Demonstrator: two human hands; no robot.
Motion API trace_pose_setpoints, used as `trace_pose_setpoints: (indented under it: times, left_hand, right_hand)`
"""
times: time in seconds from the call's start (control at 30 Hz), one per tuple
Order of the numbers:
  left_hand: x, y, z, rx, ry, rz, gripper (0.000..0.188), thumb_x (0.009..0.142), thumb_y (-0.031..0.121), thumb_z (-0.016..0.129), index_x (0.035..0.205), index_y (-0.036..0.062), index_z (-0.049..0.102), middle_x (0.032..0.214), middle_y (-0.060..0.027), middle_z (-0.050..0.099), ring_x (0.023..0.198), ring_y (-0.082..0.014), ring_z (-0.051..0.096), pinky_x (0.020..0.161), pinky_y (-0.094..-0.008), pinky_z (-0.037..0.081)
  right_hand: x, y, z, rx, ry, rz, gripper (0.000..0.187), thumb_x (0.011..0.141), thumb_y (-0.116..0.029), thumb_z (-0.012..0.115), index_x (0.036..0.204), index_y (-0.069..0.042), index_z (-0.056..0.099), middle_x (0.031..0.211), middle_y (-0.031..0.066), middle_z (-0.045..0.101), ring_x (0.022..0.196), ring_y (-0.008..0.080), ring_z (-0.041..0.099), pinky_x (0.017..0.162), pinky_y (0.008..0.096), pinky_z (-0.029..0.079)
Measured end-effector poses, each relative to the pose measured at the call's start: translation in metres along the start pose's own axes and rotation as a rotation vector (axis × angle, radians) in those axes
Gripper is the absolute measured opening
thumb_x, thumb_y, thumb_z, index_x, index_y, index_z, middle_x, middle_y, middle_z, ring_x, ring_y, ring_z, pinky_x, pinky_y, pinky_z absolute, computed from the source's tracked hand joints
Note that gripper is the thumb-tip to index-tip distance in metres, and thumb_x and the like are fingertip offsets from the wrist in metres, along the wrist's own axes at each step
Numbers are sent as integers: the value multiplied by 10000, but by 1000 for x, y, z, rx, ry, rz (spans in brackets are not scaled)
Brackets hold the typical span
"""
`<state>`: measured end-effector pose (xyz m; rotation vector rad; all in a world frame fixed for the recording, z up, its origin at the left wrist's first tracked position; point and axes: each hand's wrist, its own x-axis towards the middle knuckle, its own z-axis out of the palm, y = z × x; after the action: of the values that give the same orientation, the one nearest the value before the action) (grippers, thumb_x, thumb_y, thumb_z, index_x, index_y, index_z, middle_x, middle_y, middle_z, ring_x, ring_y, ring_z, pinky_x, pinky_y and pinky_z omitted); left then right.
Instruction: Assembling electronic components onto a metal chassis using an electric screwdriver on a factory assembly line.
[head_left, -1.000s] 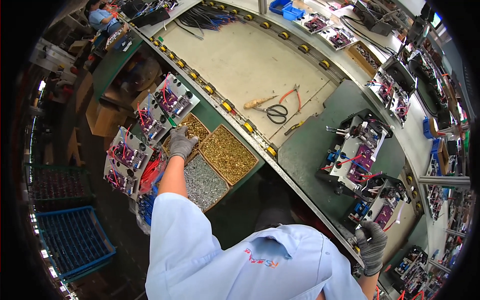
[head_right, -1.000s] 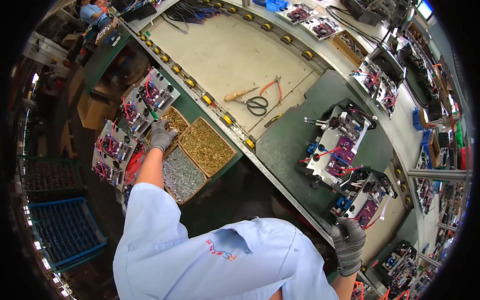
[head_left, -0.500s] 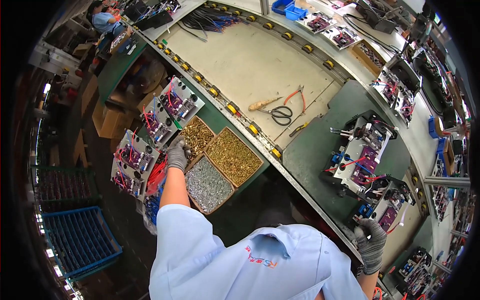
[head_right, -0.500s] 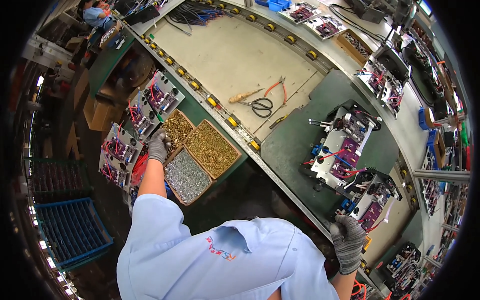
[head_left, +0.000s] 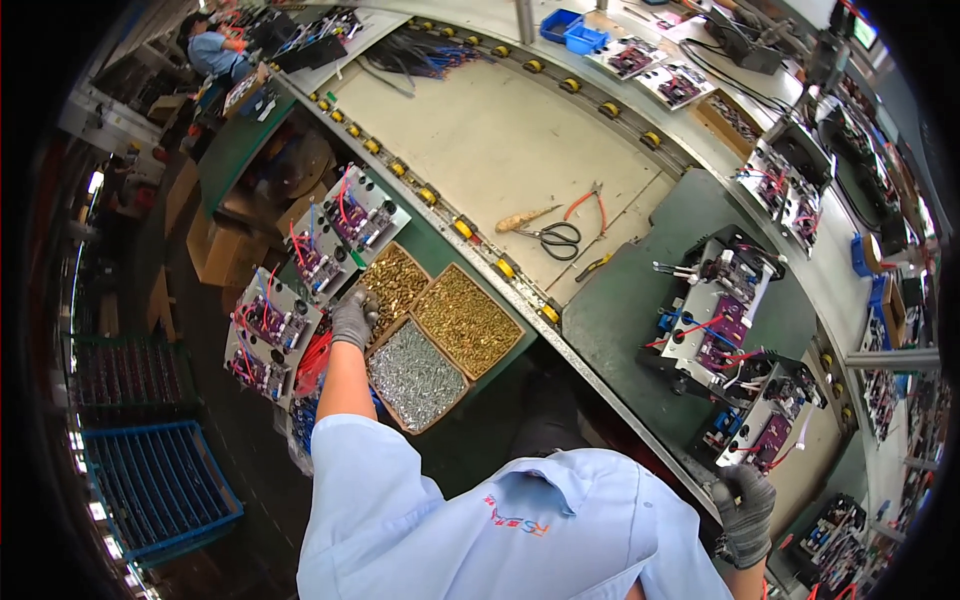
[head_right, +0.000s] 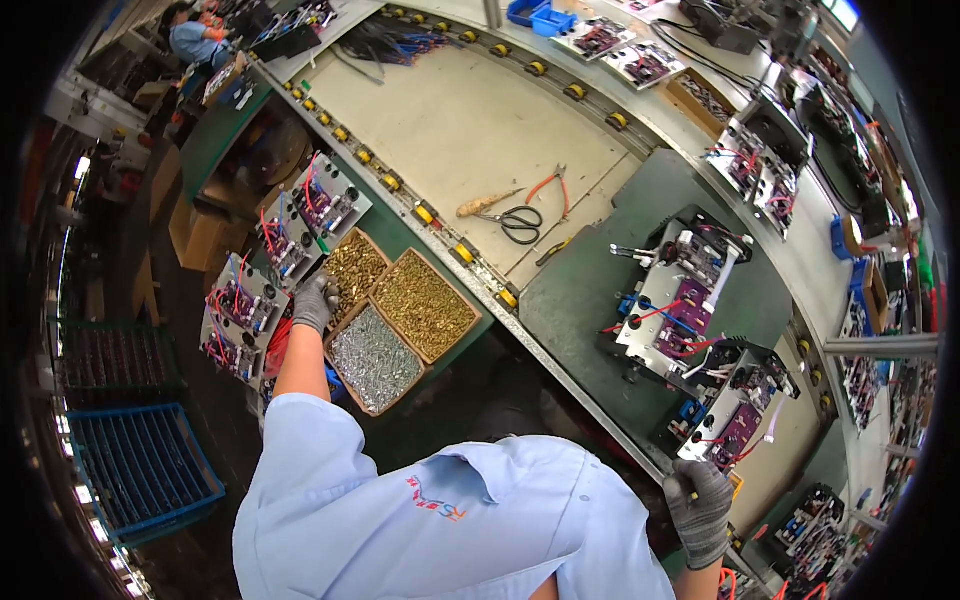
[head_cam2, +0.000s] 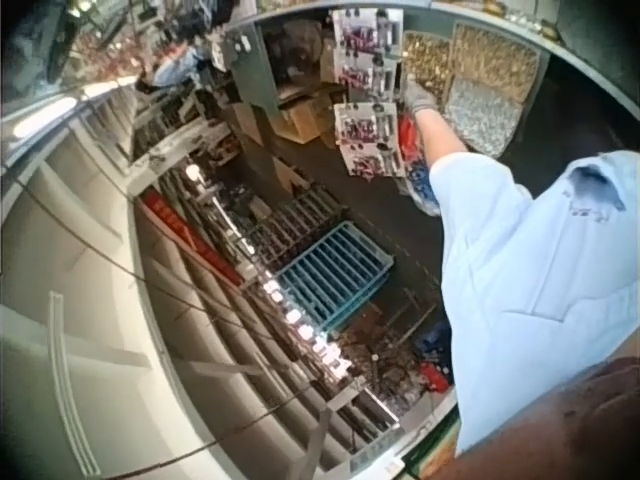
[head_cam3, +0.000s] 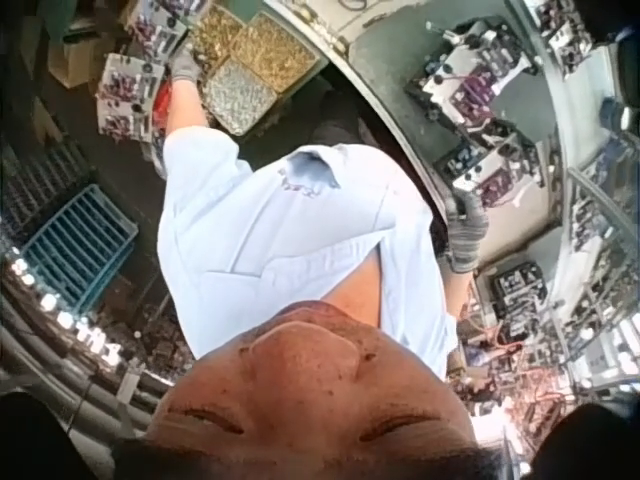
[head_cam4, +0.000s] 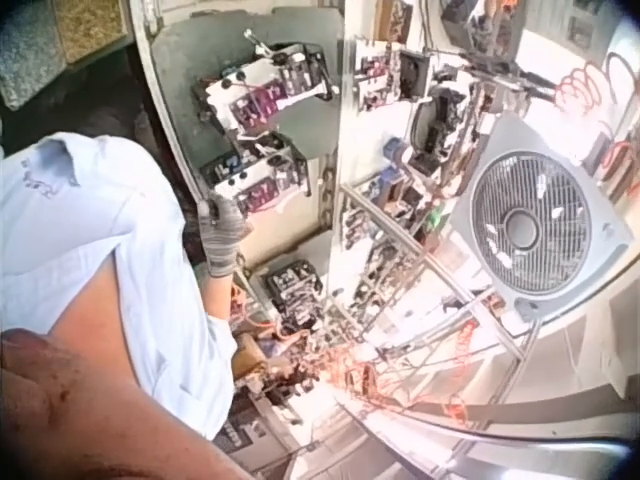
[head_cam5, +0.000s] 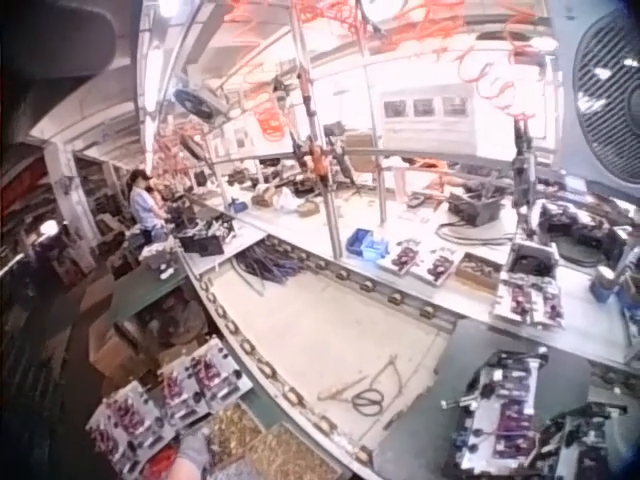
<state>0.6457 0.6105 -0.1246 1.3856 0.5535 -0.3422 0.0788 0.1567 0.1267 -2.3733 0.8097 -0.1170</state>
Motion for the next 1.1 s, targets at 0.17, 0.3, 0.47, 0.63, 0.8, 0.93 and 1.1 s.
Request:
trace_pose_setpoints:
  times: [0.17, 0.3, 0.47, 0.63, 0.8, 0.93, 1.1]
  left_hand:
    - [65, -19, -44, 263, 12, -53, 259, 933, 222, 624, 1169, 116, 638, 1001, -44, 662, 795, -181, 610, 566, -288, 461]
    - [103, 22, -73, 385, 66, -89, 462, 982, 361, 529, 1377, 121, 535, 1338, -67, 570, 1161, -261, 541, 889, -402, 457]
    - [72, 34, -19, 251, 126, -111, 260, 983, 398, 538, 809, 205, 532, 599, 105, 322, 496, -88, 316, 431, -315, 246]
    - [49, 88, 6, 47, -30, -137, 234, 967, 366, 609, 820, 198, 541, 588, 100, 312, 464, -71, 276, 394, -280, 187]
    - [8, 117, 56, -111, -605, -339, 146, 1025, 146, 504, 881, 174, 503, 695, 83, 320, 549, -50, 297, 464, -235, 233]
    - [-45, 101, 121, -60, -886, -440, 176, 1010, 150, 564, 1161, 61, 562, 812, 34, 495, 565, -57, 323, 469, -218, 296]
    - [-142, 78, 208, 136, -1051, -518, 228, 987, 341, 619, 1032, 118, 606, 659, 96, 290, 494, -46, 227, 394, -213, 229]
  right_hand:
    - [-65, -2, -27, 83, -101, 286, 240, 825, -235, 739, 944, -30, 704, 785, 144, 669, 695, 255, 653, 678, 341, 530]
    - [-117, 59, 10, 279, -201, 501, 283, 848, -301, 733, 984, -54, 708, 887, 148, 707, 825, 299, 698, 757, 386, 555]
    - [-210, 167, 114, 538, -100, 1079, 245, 879, -238, 740, 981, -21, 691, 873, 115, 716, 685, 214, 683, 628, 361, 547]
    - [-279, 257, 154, 691, 748, 1668, 596, 833, -244, 803, 1292, -60, 471, 919, 95, 654, 613, 197, 616, 470, 358, 496]
    - [-312, 349, 182, 320, 885, 1439, 916, 675, -252, 912, 1427, -21, 443, 1342, 162, 597, 1215, 308, 569, 1059, 389, 420]
    - [-299, 395, 197, 354, 1114, 1475, 662, 662, -50, 894, 1241, -70, 575, 1124, 68, 681, 981, 196, 619, 912, 346, 478]
    - [-294, 400, 181, -13, 971, 1524, 486, 694, -188, 864, 1119, -54, 670, 1085, 147, 722, 997, 341, 669, 904, 419, 502]
